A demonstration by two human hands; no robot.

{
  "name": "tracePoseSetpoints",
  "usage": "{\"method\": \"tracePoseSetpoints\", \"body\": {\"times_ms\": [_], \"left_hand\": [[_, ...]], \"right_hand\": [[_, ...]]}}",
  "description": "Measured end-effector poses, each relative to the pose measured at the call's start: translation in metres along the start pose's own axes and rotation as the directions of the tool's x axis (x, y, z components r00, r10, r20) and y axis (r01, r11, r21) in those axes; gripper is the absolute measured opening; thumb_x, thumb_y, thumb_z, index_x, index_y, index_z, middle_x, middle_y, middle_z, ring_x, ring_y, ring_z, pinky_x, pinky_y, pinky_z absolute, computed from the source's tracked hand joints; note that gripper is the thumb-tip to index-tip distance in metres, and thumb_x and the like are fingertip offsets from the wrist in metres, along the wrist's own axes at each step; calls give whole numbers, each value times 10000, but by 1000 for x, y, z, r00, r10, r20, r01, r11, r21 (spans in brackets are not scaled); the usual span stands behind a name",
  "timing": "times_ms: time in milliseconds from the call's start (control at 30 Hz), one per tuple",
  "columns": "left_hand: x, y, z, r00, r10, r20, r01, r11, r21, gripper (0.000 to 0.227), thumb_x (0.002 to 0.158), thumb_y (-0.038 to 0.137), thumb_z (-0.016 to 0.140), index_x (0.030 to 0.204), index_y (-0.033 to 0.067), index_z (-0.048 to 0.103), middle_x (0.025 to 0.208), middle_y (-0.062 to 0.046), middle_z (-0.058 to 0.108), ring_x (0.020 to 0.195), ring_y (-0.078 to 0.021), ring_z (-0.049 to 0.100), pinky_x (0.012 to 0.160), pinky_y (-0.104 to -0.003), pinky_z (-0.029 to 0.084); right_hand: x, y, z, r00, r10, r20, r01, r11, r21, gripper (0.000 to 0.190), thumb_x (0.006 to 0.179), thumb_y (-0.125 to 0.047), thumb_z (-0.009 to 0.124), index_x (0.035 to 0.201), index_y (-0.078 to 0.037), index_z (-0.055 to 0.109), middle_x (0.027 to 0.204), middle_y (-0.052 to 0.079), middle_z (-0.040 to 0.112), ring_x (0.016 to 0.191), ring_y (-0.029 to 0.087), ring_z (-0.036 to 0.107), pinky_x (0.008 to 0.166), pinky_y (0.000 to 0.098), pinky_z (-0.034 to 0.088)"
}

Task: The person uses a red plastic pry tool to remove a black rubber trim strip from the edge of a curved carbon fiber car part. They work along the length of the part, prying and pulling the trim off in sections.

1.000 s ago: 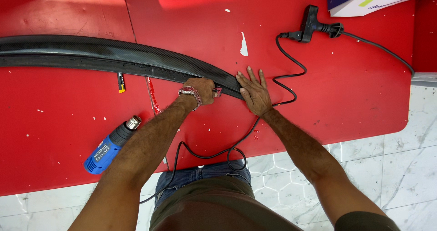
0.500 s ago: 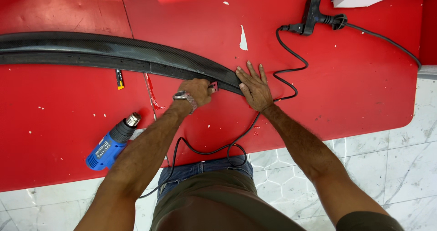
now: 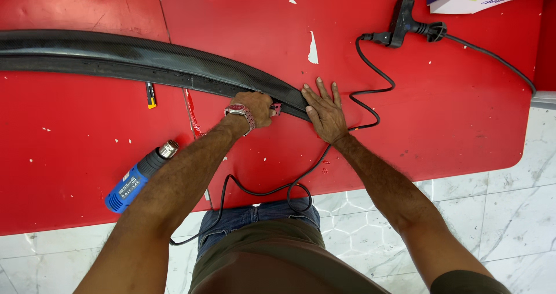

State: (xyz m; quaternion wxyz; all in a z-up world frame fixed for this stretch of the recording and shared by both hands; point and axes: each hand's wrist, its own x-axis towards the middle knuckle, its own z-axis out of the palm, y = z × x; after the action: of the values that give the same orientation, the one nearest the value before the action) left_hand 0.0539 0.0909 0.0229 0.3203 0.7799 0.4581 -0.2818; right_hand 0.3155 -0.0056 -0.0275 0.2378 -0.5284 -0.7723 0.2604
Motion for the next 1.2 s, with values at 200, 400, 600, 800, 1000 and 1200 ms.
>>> {"method": "tracePoseSetpoints", "body": {"times_ms": [200,400,600,800,1000,1200], "left_hand": [[-6,7,-8,999,29,-16,-28,996,82,366,991,439,683,1043,134,878,941,-141,854,1017,-372,846,851,-521,666],[-22,4,-7,997,76,-18,-75,997,35,358,994,386,658,1165,138,852,1075,-157,859,1126,-393,822,948,-544,643],[-38,-15,9,998,-26,-56,18,991,-136,375,1035,374,591,1183,101,800,1112,-207,850,1149,-434,807,993,-577,625],[10,71,48,709,-602,-367,659,751,41,306,967,311,608,1047,153,858,970,-107,848,1009,-366,807,898,-553,600],[2,1,27,996,-57,-62,51,995,-82,410,952,453,599,1037,143,853,958,-168,847,1046,-422,833,868,-567,645],[6,0,16,998,-13,-67,13,1000,0,395,966,423,638,1011,109,873,933,-168,854,1019,-425,840,841,-558,647]], "right_hand": [[0,-1,0,1000,-4,-2,4,1000,-14,521,1258,-379,342,1738,-221,469,1775,-6,475,1703,295,246,1384,603,-12],[-2,1,0,1000,-10,-7,9,1000,-30,524,1253,-385,345,1734,-227,478,1774,-15,475,1702,287,254,1387,595,-7],[-3,6,2,999,-43,-9,42,997,-65,515,1255,-368,359,1723,-196,490,1764,16,493,1694,306,280,1383,610,27],[-2,1,3,999,-11,-31,10,999,-37,506,1254,-360,375,1721,-213,502,1762,-4,497,1695,286,277,1388,592,6],[-2,1,3,1000,-8,-29,7,1000,-23,504,1253,-352,383,1722,-209,500,1769,4,489,1698,294,266,1383,601,-1],[0,2,3,999,-27,-40,27,999,-22,510,1253,-354,383,1727,-204,497,1764,4,495,1696,296,267,1384,592,1]]}}
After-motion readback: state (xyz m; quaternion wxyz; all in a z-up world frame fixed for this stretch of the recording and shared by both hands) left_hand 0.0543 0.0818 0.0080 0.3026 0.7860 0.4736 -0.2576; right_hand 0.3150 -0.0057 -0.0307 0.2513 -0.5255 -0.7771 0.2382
